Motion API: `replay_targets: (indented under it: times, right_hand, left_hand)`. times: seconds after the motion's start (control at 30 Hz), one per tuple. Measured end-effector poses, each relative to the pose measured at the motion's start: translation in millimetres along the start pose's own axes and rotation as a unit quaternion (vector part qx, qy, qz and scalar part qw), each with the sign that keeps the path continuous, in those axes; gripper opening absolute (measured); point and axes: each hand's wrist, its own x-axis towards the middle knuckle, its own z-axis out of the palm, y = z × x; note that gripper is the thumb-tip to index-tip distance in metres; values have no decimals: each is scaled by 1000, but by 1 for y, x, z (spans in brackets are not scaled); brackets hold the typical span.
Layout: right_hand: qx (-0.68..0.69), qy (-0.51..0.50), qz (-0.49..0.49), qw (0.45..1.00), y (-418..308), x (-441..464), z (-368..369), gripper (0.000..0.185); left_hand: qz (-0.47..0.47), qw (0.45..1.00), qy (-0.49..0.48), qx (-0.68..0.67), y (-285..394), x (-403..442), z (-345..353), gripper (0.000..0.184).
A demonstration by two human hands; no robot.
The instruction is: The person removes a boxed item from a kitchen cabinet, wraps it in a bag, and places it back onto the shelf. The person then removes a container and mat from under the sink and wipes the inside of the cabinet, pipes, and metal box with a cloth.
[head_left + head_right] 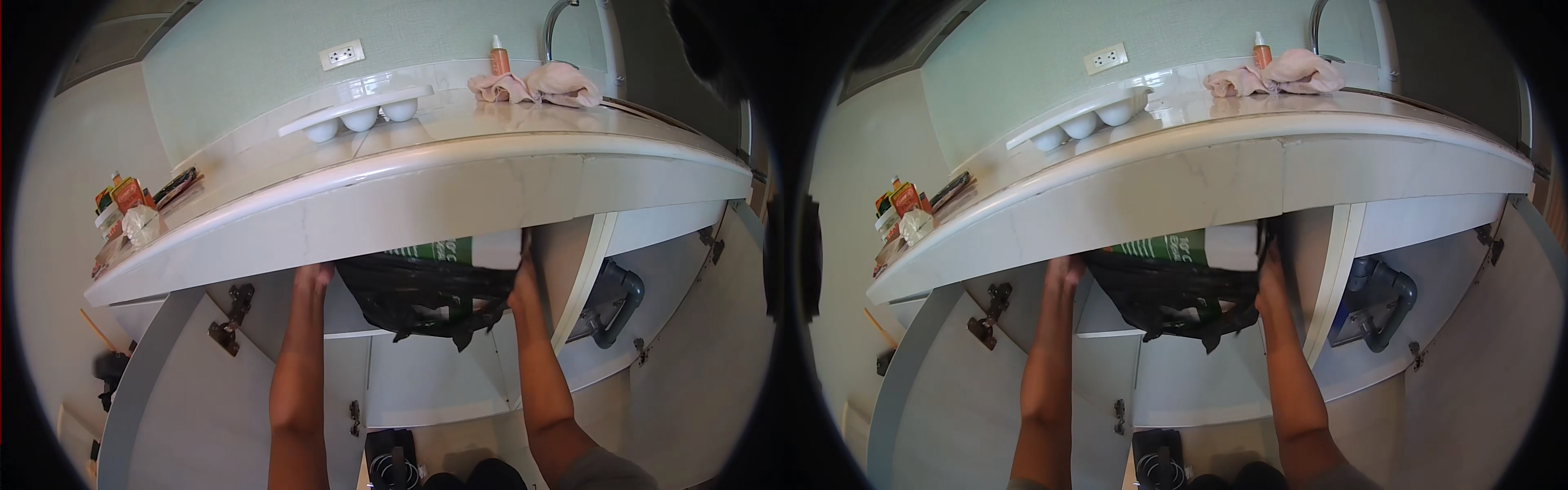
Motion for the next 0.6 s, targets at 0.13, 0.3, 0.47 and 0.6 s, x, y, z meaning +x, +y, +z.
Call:
replay_targets:
  times: [0.13,0.3,0.47,0.6]
  right_hand:
    - [15,-46,-20,999,-7,-38,-11,61]
    - [214,-340,27,915,-19,-74,-41,70]
    - [259,-363,56,893,9,-95,-125,80]
    - [171,-157,97,968,-13,-172,-138,66]
  left_hand:
    - [4,999,-37,24,30,-74,-14,51]
    - [36,998,-41,-13,55,-189,-8,55]
    - [52,998,-1,33,57,-284,-24,61]
    - [58,996,4,64,60,-357,-26,73]
